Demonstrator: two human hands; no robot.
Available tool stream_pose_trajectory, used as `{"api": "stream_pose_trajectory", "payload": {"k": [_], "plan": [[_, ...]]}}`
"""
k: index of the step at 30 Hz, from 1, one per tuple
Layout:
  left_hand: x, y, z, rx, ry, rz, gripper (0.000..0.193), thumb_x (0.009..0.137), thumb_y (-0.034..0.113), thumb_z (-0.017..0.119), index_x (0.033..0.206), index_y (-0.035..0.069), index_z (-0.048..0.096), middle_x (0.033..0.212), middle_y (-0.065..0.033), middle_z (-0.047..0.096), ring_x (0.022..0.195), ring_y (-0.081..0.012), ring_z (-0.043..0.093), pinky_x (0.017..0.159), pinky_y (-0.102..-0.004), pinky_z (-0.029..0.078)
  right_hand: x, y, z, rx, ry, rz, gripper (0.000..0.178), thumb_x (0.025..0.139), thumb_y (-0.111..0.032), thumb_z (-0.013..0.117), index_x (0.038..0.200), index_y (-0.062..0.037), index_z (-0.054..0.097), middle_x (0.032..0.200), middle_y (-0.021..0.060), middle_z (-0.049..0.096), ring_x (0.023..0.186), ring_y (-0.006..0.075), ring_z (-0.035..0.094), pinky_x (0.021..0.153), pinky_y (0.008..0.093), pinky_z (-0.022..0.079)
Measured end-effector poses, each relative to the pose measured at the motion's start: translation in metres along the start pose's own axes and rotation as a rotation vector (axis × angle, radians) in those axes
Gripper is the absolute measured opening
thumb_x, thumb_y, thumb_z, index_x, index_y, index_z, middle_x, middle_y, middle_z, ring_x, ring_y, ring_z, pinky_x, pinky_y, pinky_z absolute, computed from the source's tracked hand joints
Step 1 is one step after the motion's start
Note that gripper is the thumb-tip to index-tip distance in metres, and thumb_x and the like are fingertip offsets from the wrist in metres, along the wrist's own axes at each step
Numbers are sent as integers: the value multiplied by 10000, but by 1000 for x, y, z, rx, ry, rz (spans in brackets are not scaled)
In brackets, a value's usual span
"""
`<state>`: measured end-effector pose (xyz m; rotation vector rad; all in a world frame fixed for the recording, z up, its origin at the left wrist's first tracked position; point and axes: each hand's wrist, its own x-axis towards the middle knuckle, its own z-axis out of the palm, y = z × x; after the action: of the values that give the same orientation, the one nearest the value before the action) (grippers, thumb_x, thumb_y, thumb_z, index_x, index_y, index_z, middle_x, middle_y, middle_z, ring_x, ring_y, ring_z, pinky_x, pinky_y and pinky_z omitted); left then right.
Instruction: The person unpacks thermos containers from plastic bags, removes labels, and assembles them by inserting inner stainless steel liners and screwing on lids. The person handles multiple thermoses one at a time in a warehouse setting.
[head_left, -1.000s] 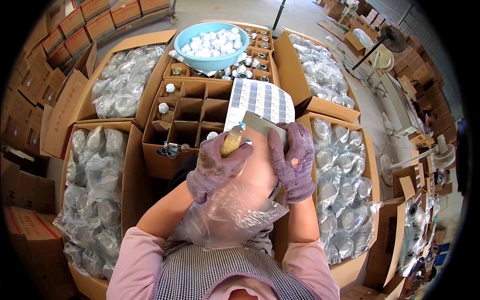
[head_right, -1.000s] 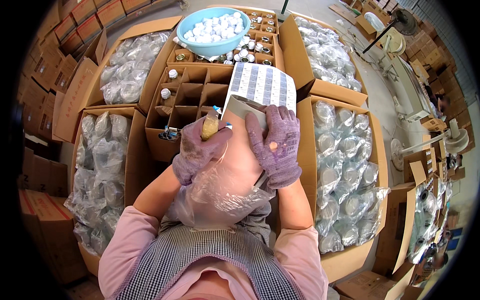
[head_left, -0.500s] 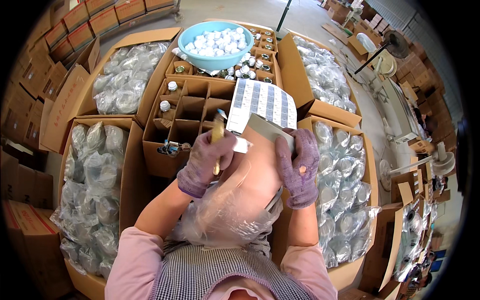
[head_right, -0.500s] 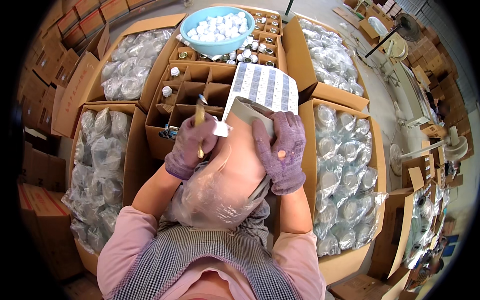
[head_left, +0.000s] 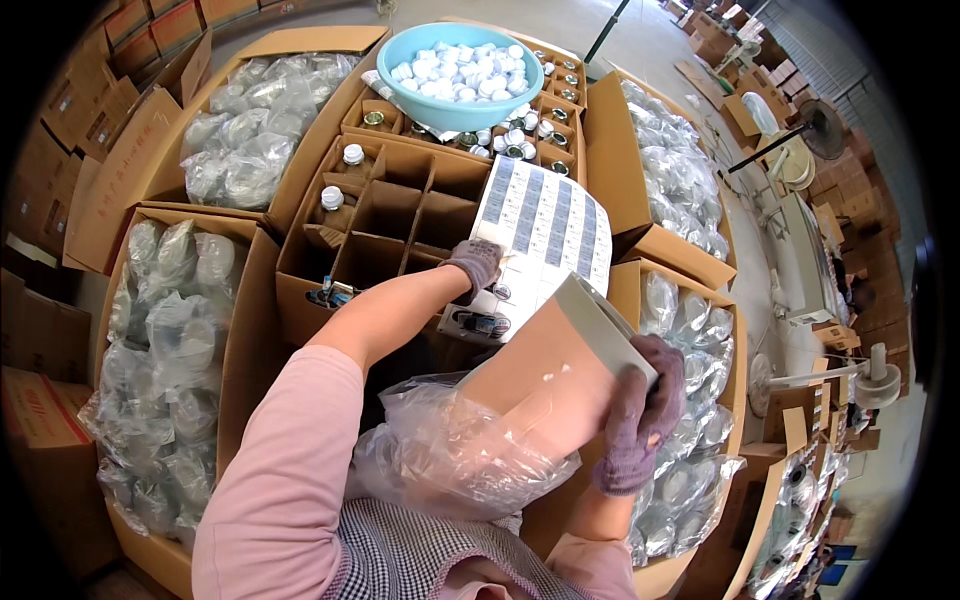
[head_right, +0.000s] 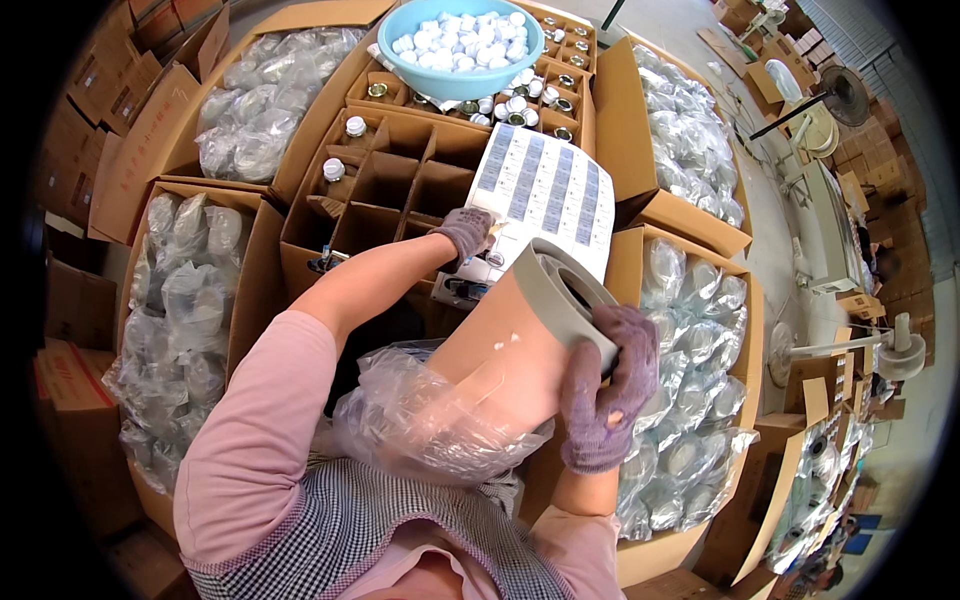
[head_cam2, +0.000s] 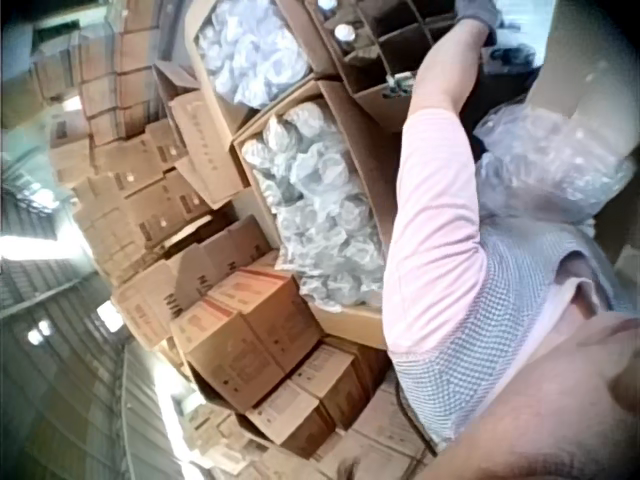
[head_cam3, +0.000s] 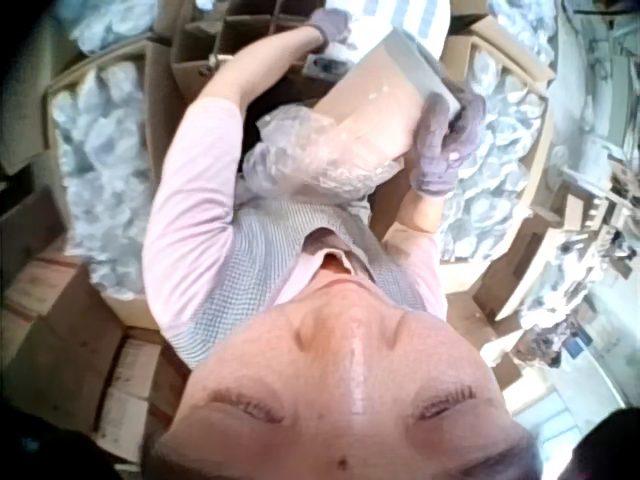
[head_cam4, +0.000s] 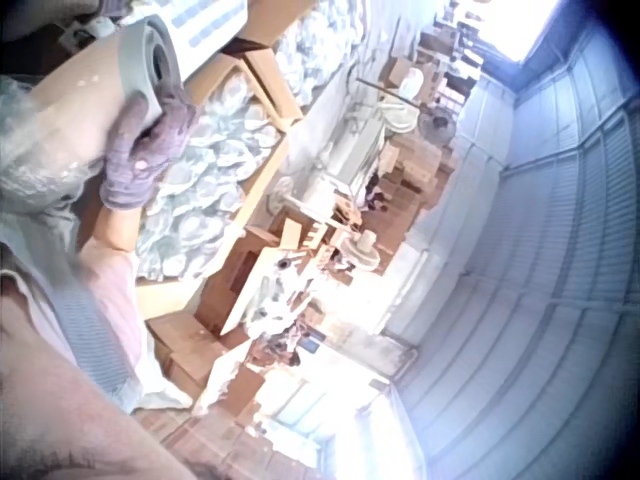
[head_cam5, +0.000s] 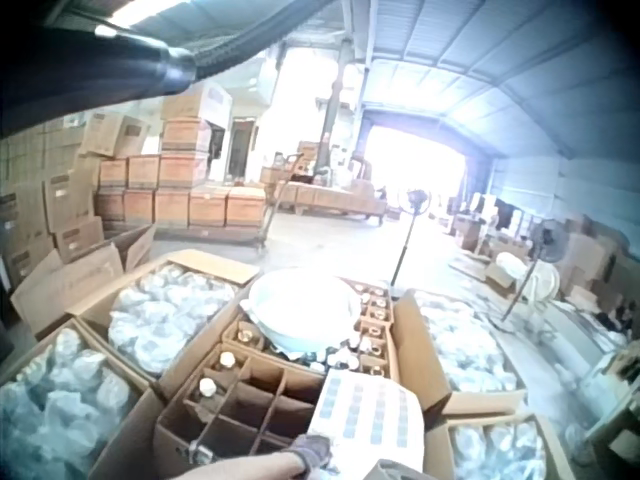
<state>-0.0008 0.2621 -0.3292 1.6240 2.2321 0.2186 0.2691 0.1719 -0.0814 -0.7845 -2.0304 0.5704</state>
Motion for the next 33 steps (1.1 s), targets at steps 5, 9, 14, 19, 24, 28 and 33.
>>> {"api": "stream_pose_trajectory", "payload": {"k": [5, 9, 14, 19, 24, 28, 33], "plan": [[9, -21, -12, -547, -314, 22, 575, 876, 531, 640, 1074, -8, 667, 914, -151, 698, 798, -266, 669, 762, -357, 533, -4, 15, -4, 111, 55, 6, 353, 819, -217, 584, 1024, 68, 622, 1033, 213, 630, 992, 352, 599, 1016, 497, 427], [-17, -27, -31, -1074, -295, -19, 720, 932, 683, 477, 977, -18, 635, 782, -94, 669, 546, -153, 591, 527, -294, 484, 11, 20, -11, 310, -96, 97, 464, 892, -351, 594, 1063, 80, 629, 1128, 215, 635, 1099, 310, 587, 1026, 469, 419], [-38, -16, -63, -1272, -178, 78, 464, 991, 489, 539, 1074, 34, 575, 739, -41, 618, 493, -86, 535, 476, -241, 431, 50, 96, -11, 1047, -135, 163, 366, 1031, -198, 420, 1226, 79, 558, 1101, 217, 665, 961, 291, 682, 883, 360, 551], [-31, -5, -51, -1298, -69, 319, 305, 1017, 347, 548, 1068, 50, 593, 771, -14, 596, 569, -67, 509, 505, -227, 427, 91, 135, 83, 603, -183, 819, 270, 888, -107, 730, 1139, -16, 692, 1038, 95, 687, 924, 160, 643, 838, 300, 525], [-46, -4, -63, -1205, 18, 555, 220, 938, 137, 646, 1125, 36, 587, 975, -14, 623, 871, -104, 583, 776, -271, 506, 72, 150, 158, 884, -307, 655, 471, 846, -221, 793, 1167, 64, 600, 921, 75, 649, 834, 130, 626, 765, 273, 522], [-56, -10, -52, -1499, -299, 311, 317, 877, 174, 709, 1143, 39, 601, 1009, -31, 640, 967, -116, 614, 831, -273, 514, 53, 183, 176, 1299, -339, 389, 737, 787, -615, 730, 1024, 73, 616, 892, 41, 630, 815, 102, 585, 758, 255, 508], [-56, -23, -47, -1323, -332, 314, 296, 896, 195, 682, 1136, 41, 603, 1020, -45, 642, 981, -123, 615, 838, -273, 511, 46, 193, 188, 781, 119, 786, 188, 888, -178, 682, 906, 8, 655, 781, 30, 648, 735, 98, 565, 718, 242, 491]]}}
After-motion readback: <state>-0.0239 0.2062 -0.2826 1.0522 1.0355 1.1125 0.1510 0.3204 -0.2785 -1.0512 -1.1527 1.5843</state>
